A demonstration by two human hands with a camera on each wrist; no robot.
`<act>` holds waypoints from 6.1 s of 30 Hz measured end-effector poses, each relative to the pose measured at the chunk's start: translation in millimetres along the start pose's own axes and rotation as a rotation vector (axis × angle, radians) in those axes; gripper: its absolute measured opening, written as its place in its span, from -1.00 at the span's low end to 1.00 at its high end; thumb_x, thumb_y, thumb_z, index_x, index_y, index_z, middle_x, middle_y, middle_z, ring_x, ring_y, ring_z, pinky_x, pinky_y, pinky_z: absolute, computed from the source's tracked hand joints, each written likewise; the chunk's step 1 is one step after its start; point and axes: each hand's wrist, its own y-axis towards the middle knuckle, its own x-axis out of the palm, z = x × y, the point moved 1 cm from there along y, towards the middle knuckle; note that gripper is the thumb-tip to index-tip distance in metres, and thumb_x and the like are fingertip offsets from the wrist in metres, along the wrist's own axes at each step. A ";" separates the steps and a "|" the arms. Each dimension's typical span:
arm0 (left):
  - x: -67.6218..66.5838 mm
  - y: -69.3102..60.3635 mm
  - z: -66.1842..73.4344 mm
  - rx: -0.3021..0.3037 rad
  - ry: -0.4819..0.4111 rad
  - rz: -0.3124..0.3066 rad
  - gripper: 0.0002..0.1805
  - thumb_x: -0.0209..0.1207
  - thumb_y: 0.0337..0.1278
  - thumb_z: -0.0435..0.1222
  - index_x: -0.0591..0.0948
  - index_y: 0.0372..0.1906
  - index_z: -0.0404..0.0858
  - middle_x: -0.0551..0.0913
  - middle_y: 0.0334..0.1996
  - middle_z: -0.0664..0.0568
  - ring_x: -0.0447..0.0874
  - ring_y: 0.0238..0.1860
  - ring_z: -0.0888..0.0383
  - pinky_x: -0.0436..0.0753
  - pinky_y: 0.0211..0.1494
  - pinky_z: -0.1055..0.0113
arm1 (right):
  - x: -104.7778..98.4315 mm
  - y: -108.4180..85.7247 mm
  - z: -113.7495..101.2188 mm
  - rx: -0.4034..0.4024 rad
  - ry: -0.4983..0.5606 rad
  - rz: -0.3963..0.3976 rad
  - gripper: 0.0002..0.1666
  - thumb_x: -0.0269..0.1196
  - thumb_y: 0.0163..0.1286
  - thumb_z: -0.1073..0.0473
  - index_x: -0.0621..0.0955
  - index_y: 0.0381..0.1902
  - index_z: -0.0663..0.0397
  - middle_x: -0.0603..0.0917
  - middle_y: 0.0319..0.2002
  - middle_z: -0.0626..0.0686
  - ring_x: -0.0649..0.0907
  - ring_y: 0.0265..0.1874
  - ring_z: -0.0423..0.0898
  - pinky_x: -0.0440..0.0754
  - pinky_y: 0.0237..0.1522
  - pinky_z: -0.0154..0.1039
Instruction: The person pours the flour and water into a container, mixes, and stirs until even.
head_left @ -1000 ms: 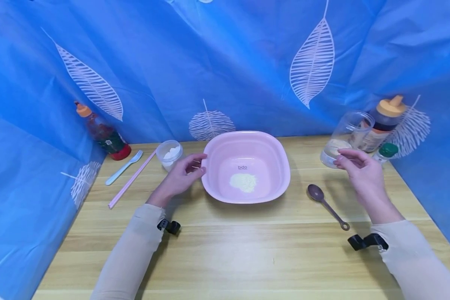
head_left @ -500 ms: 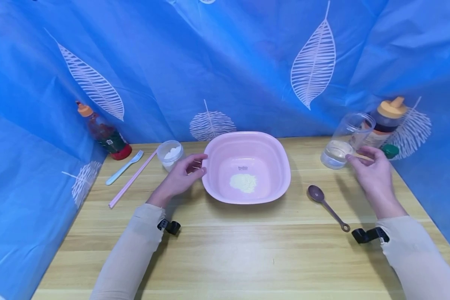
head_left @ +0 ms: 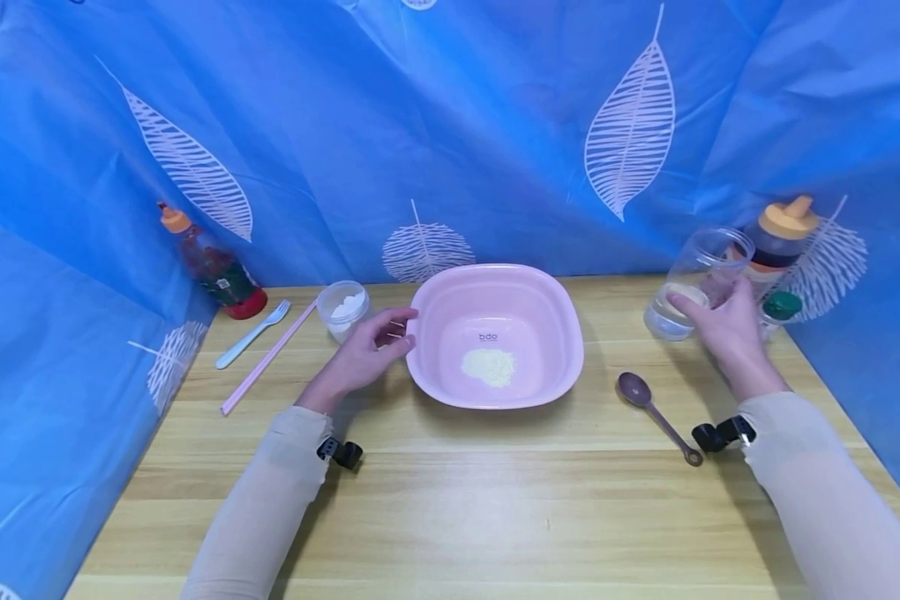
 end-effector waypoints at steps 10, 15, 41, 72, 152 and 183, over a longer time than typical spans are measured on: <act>1.5 1.6 -1.5 -0.004 -0.007 -0.003 -0.45 0.25 0.53 -0.28 0.50 0.50 -0.32 0.64 0.33 -0.31 0.65 0.30 -0.24 0.63 0.40 -0.14 | 2.7 7.1 -0.5 -0.006 0.013 0.044 0.31 0.46 0.35 -0.36 -0.04 0.77 -0.21 0.17 0.73 0.20 0.21 0.71 0.20 0.12 0.74 0.12; 1.8 1.2 -0.9 0.000 -0.010 -0.008 -0.44 0.24 0.53 -0.28 0.50 0.51 -0.33 0.63 0.34 -0.32 0.65 0.30 -0.24 0.63 0.40 -0.14 | 1.2 3.2 -2.2 0.001 -0.010 0.064 0.27 0.45 0.34 -0.40 0.06 0.74 -0.12 0.26 0.69 0.22 0.29 0.65 0.21 0.20 0.71 0.14; 0.6 -1.0 1.2 -0.021 -0.008 -0.006 -0.44 0.22 0.56 -0.25 0.48 0.53 -0.32 0.61 0.38 -0.29 0.64 0.32 -0.23 0.61 0.44 -0.16 | 9.4 -47.0 -49.3 -0.412 -0.142 -0.165 0.06 0.62 0.26 0.02 0.32 0.57 0.09 0.47 0.44 0.37 0.43 0.44 0.38 0.32 0.43 0.55; 0.1 -0.4 1.1 -0.030 -0.015 -0.006 -0.44 0.24 0.56 -0.25 0.48 0.52 -0.31 0.62 0.36 -0.31 0.64 0.32 -0.25 0.59 0.45 -0.17 | 23.5 -61.6 -71.2 -0.826 -0.514 -0.315 0.09 0.71 0.04 0.08 0.48 0.50 0.18 0.67 0.21 0.30 0.63 0.19 0.30 0.60 0.18 0.43; 0.7 0.8 -2.1 -0.008 -0.017 -0.004 -0.45 0.23 0.54 -0.28 0.49 0.51 -0.33 0.64 0.31 -0.33 0.67 0.28 -0.24 0.65 0.36 -0.10 | 16.1 -69.5 -100.7 -0.854 -0.826 -0.353 0.06 0.69 0.10 -0.03 0.52 0.53 0.01 0.66 0.30 0.19 0.59 0.17 0.18 0.57 0.19 0.23; 0.5 0.0 -1.4 0.002 -0.024 0.001 -0.44 0.24 0.54 -0.29 0.49 0.51 -0.33 0.65 0.31 -0.33 0.68 0.27 -0.24 0.65 0.34 -0.06 | 14.1 -68.6 -107.3 -0.870 -0.856 -0.332 0.07 0.70 0.11 -0.06 0.51 0.55 -0.07 0.70 0.24 0.18 0.58 0.17 0.18 0.54 0.18 0.21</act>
